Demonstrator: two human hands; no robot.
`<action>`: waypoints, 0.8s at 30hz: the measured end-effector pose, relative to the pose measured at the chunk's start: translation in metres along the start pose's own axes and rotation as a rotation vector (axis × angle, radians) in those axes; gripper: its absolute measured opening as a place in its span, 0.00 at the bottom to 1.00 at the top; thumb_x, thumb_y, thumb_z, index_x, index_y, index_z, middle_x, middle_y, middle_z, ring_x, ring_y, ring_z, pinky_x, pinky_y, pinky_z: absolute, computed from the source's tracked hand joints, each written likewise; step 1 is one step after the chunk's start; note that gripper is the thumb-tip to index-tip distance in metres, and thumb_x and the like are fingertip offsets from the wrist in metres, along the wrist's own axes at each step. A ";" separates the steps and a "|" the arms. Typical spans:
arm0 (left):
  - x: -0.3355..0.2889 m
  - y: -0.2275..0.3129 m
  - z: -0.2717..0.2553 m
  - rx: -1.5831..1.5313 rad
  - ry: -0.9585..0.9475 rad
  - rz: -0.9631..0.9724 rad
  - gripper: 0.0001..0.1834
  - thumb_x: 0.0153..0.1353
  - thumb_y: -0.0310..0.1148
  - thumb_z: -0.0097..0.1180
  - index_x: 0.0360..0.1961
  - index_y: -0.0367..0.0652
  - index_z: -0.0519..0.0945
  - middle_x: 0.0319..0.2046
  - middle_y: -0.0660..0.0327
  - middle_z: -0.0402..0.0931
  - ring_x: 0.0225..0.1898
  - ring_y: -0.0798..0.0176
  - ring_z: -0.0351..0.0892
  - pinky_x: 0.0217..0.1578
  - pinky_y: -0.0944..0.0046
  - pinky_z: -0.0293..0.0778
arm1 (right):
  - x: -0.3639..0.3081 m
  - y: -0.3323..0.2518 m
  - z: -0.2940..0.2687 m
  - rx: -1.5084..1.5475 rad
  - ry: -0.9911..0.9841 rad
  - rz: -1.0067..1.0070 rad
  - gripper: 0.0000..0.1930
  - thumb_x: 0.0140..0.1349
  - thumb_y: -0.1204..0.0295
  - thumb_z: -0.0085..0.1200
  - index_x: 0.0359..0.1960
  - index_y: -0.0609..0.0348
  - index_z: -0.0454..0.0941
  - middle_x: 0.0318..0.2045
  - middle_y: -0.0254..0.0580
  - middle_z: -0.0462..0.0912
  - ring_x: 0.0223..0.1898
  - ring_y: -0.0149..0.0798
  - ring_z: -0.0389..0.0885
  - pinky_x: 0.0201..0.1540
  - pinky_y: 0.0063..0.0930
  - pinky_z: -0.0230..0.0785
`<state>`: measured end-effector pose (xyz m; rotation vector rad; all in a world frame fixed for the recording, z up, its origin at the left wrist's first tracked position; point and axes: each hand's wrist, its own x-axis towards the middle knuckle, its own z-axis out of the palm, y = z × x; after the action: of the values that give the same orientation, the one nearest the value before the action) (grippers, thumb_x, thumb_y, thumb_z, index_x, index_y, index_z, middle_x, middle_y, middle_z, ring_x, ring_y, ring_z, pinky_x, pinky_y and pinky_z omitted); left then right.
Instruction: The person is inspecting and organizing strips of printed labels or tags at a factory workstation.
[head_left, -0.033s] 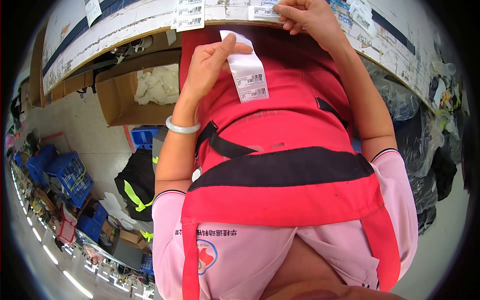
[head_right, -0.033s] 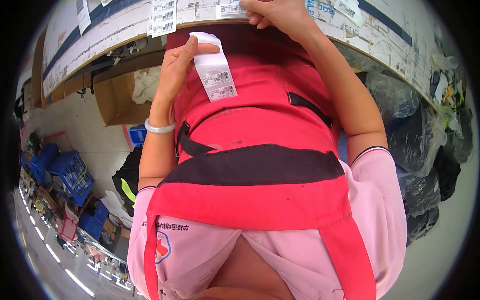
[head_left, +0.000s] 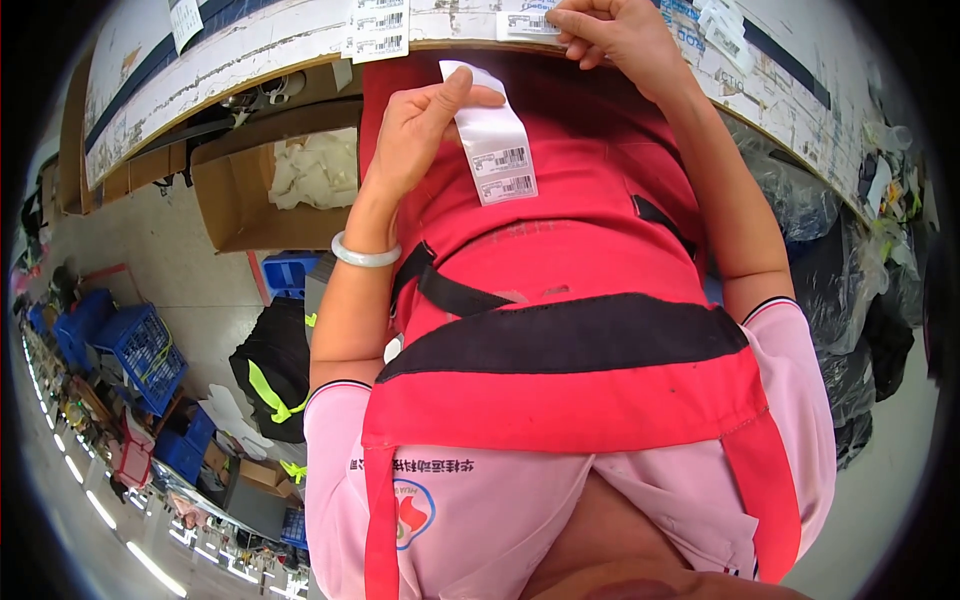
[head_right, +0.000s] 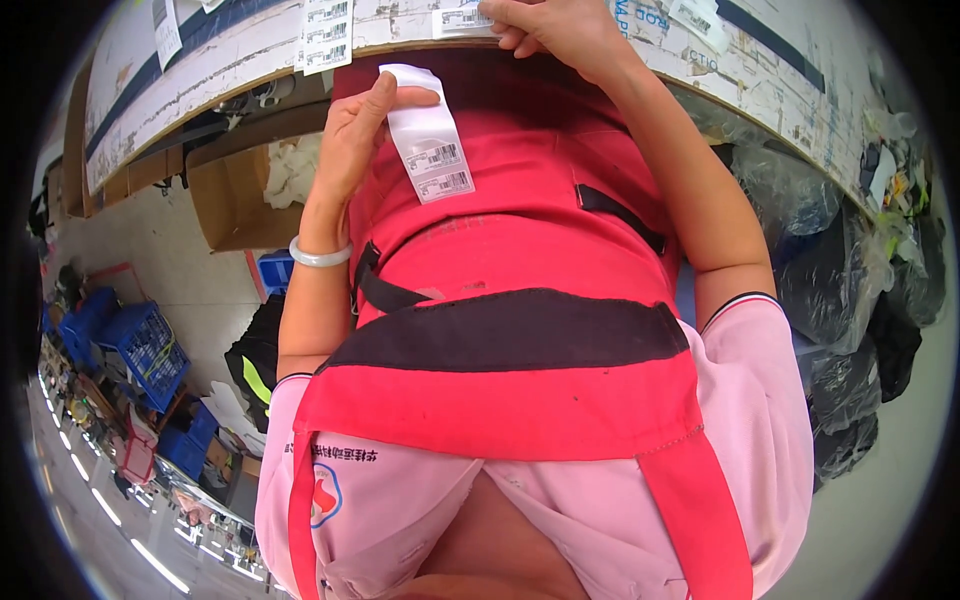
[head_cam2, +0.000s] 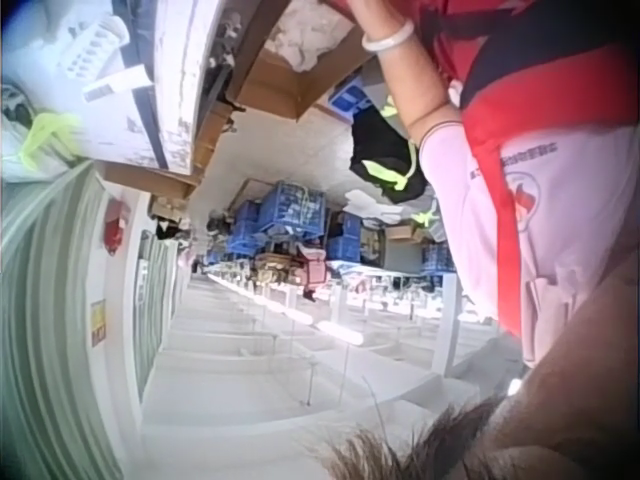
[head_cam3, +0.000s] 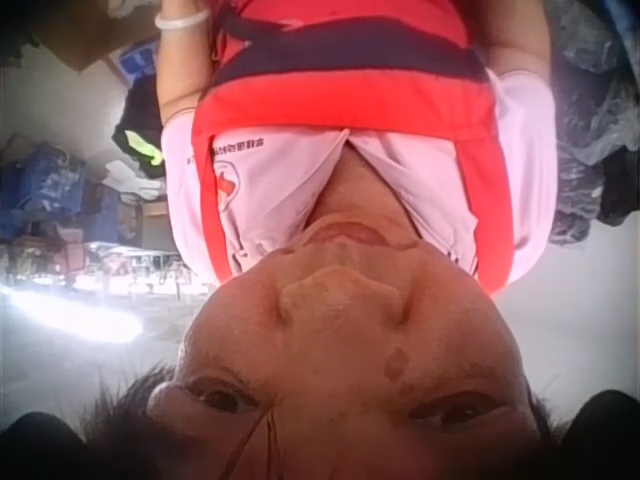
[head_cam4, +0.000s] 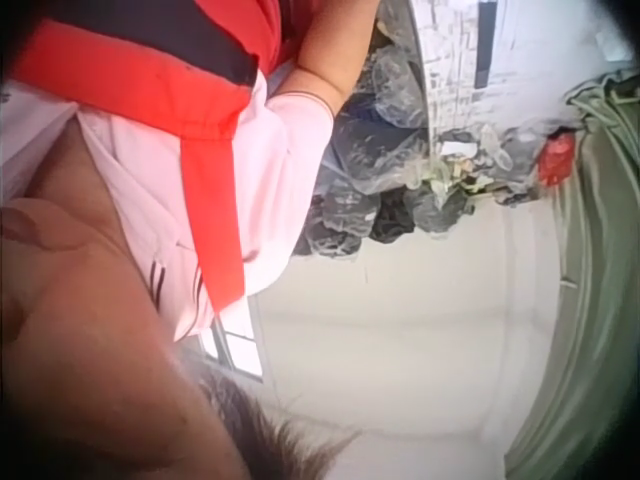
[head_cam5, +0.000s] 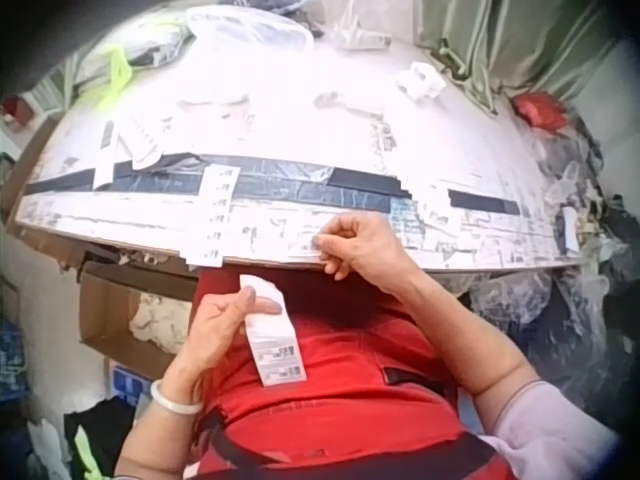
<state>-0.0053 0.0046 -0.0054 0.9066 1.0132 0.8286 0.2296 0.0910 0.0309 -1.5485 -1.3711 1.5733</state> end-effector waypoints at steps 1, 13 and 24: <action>0.000 -0.001 -0.001 0.007 0.000 0.004 0.26 0.70 0.48 0.47 0.38 0.31 0.84 0.32 0.56 0.82 0.32 0.69 0.81 0.33 0.71 0.76 | 0.000 0.000 0.000 0.000 0.000 0.001 0.07 0.61 0.73 0.58 0.33 0.66 0.79 0.23 0.37 0.80 0.20 0.26 0.78 0.21 0.16 0.71; 0.000 -0.002 0.001 0.017 0.008 0.011 0.26 0.69 0.48 0.48 0.38 0.32 0.84 0.31 0.57 0.82 0.31 0.70 0.80 0.32 0.72 0.76 | 0.002 -0.002 0.001 -0.032 -0.008 0.014 0.08 0.61 0.72 0.58 0.34 0.66 0.79 0.23 0.37 0.80 0.20 0.27 0.78 0.21 0.16 0.71; 0.002 -0.001 0.001 0.040 -0.001 0.000 0.26 0.69 0.48 0.48 0.38 0.32 0.84 0.31 0.57 0.82 0.31 0.69 0.81 0.31 0.72 0.76 | -0.003 -0.008 0.008 -0.174 0.000 -0.060 0.08 0.62 0.73 0.55 0.33 0.67 0.78 0.21 0.37 0.79 0.20 0.26 0.77 0.22 0.17 0.71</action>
<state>-0.0032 0.0054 -0.0069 0.9412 1.0325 0.8106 0.2203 0.0889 0.0373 -1.5905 -1.5758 1.4508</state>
